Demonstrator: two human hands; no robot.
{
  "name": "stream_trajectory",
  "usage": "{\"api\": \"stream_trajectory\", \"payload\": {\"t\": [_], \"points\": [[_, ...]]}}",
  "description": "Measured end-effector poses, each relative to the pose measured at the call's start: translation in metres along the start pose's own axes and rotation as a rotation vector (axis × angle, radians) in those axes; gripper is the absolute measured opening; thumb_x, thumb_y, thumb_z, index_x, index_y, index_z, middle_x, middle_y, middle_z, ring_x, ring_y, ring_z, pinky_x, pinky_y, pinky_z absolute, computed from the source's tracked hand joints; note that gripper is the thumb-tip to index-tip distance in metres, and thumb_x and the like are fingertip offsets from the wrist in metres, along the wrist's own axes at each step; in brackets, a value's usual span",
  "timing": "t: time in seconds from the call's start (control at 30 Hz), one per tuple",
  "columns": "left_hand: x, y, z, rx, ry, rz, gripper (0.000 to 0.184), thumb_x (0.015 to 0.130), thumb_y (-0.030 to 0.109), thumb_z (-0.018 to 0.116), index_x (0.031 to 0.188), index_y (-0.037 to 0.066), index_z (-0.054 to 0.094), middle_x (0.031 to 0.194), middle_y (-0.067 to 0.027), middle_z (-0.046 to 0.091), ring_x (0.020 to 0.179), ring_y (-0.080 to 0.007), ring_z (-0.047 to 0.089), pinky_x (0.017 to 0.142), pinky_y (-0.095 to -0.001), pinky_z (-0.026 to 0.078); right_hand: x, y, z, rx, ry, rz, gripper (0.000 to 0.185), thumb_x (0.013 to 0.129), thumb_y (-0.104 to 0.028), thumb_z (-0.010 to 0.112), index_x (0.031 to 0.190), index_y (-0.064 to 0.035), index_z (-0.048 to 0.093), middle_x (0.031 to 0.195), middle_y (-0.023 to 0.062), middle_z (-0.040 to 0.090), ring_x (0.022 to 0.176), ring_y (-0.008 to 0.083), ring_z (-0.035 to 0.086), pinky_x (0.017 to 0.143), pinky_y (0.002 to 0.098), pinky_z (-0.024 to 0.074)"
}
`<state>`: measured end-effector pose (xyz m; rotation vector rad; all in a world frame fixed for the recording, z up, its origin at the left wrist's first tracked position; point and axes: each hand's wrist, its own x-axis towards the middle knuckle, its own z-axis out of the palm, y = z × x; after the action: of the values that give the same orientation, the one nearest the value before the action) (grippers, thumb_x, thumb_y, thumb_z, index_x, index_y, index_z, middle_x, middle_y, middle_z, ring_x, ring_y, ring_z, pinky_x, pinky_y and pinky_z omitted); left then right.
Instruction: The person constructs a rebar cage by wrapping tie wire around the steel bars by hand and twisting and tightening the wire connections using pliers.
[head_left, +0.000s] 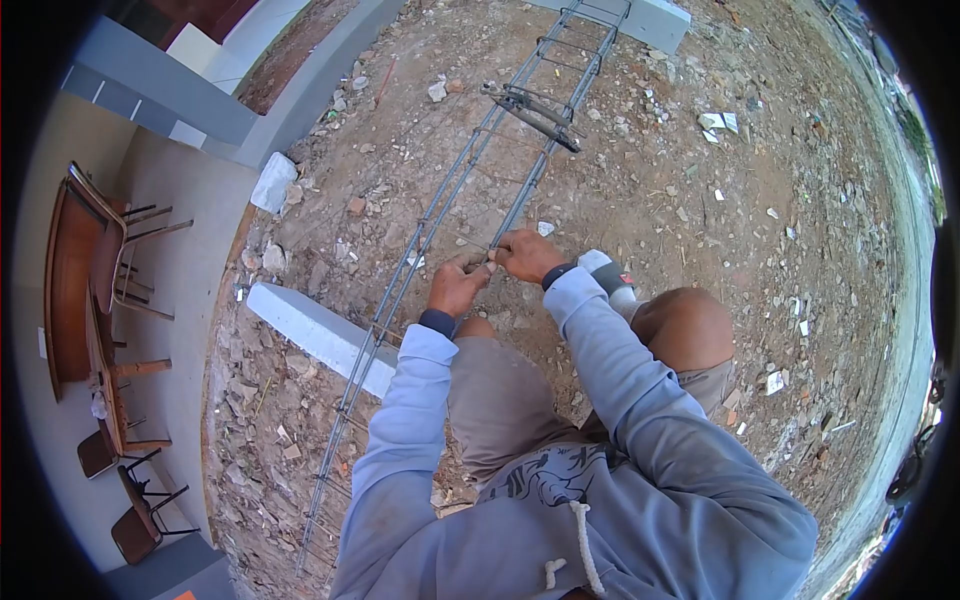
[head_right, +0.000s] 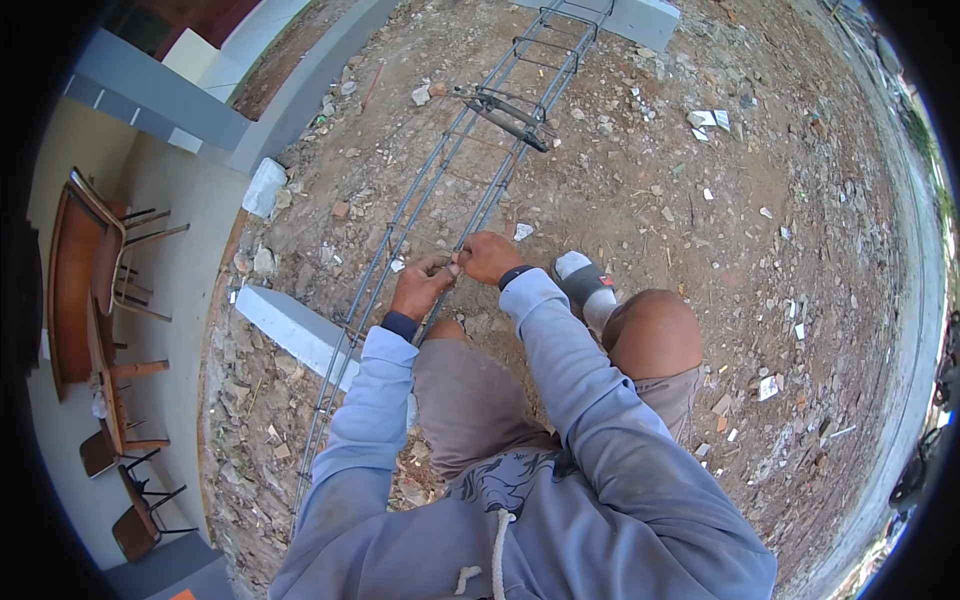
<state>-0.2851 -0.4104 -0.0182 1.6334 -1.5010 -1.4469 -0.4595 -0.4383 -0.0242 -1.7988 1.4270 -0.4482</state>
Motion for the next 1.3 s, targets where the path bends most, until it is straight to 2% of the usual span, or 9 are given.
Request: {"api": "stream_trajectory", "payload": {"t": [0.2,0.4,0.6,0.7,0.8,0.9,1.03,1.13,1.3], "points": [[0.003,0.012,-0.006,0.064,-0.111,-0.023,0.033,0.082,0.018,0.068,0.106,-0.003,0.06,0.081,-0.0086,0.066,0.07,-0.0121,0.061,0.062,-0.0248,0.049,0.002,0.003,0.009,-0.148,0.076,-0.012,0.029,0.081,-0.03,0.059,0.085,-0.0015,0.066,0.09,0.0225,0.065,0.09,0.0393,0.062,0.081,0.0475,0.0472],[0.008,0.007,0.0,0.385,0.031,0.142,0.031,0.077,0.012,0.066,0.104,-0.001,0.06,0.083,-0.0149,0.068,0.077,-0.0224,0.066,0.068,-0.0333,0.051,-0.006,-0.007,0.012,-0.228,0.176,-0.02,0.024,0.081,-0.024,0.059,0.082,-0.0007,0.062,0.082,0.0229,0.064,0.079,0.0396,0.063,0.075,0.0469,0.0492],[0.014,-0.009,0.004,0.516,0.097,0.135,0.024,0.081,0.021,0.063,0.098,0.004,0.061,0.085,-0.0157,0.068,0.077,-0.0273,0.066,0.068,-0.0349,0.052,-0.012,-0.016,0.023,-0.261,0.243,0.012,0.027,0.077,-0.027,0.062,0.086,-0.0016,0.061,0.086,0.0204,0.065,0.079,0.0362,0.065,0.069,0.0459,0.0522],[0.014,-0.02,-0.007,-0.213,-0.175,-0.177,0.028,0.085,0.026,0.062,0.101,0.004,0.06,0.085,-0.0119,0.068,0.076,-0.0206,0.067,0.064,-0.0314,0.052,-0.019,-0.021,0.019,-0.243,0.272,-0.009,0.029,0.074,-0.027,0.065,0.087,-0.0013,0.061,0.088,0.02,0.065,0.08,0.0358,0.066,0.069,0.0452,0.0529],[0.004,-0.014,-0.015,-0.505,-0.19,-0.322,0.028,0.088,0.027,0.061,0.103,0.003,0.059,0.083,-0.0078,0.067,0.072,-0.0146,0.065,0.059,-0.0268,0.05,-0.023,-0.027,0.017,-0.235,0.297,-0.006,0.027,0.073,-0.025,0.066,0.086,-0.0012,0.061,0.086,0.0198,0.065,0.079,0.036,0.065,0.068,0.0452,0.0527],[0.009,-0.031,-0.017,-0.608,-0.18,-0.357,0.027,0.092,0.02,0.056,0.114,0.004,0.057,0.083,-0.0066,0.066,0.068,-0.015,0.062,0.058,-0.0253,0.05,-0.024,-0.027,0.018,-0.204,0.302,-0.003,0.026,0.073,-0.023,0.066,0.085,-0.0012,0.061,0.086,0.0203,0.065,0.079,0.0366,0.065,0.067,0.0453,0.0524],[0.018,-0.04,-0.021,-0.655,-0.298,-0.3,0.026,0.091,0.016,0.056,0.113,0.003,0.057,0.087,-0.006,0.064,0.071,-0.0135,0.058,0.062,-0.0236,0.048,-0.02,-0.017,0.023,-0.132,0.331,-0.045,0.023,0.076,-0.023,0.064,0.084,-0.0014,0.06,0.083,0.0212,0.064,0.078,0.0383,0.064,0.068,0.046,0.0516],[0.021,-0.038,-0.024,-0.664,-0.356,-0.267,0.025,0.089,0.013,0.057,0.112,0.002,0.057,0.09,-0.0066,0.063,0.076,-0.0138,0.058,0.066,-0.0239,0.047,-0.017,-0.011,0.027,-0.054,0.323,0.0,0.018,0.084,-0.02,0.055,0.081,-0.0024,0.06,0.083,0.0201,0.062,0.074,0.04,0.061,0.066,0.0478,0.0488],[0.024,-0.046,-0.031,-0.644,-0.45,-0.232,0.031,0.084,0.005,0.058,0.114,0.0,0.055,0.095,-0.0078,0.064,0.08,-0.0139,0.059,0.07,-0.0254,0.048,-0.016,-0.006,0.032,0.033,0.354,-0.019,0.018,0.083,-0.02,0.056,0.081,-0.0021,0.06,0.078,0.0227,0.062,0.075,0.041,0.061,0.068,0.0497,0.0487]]}}
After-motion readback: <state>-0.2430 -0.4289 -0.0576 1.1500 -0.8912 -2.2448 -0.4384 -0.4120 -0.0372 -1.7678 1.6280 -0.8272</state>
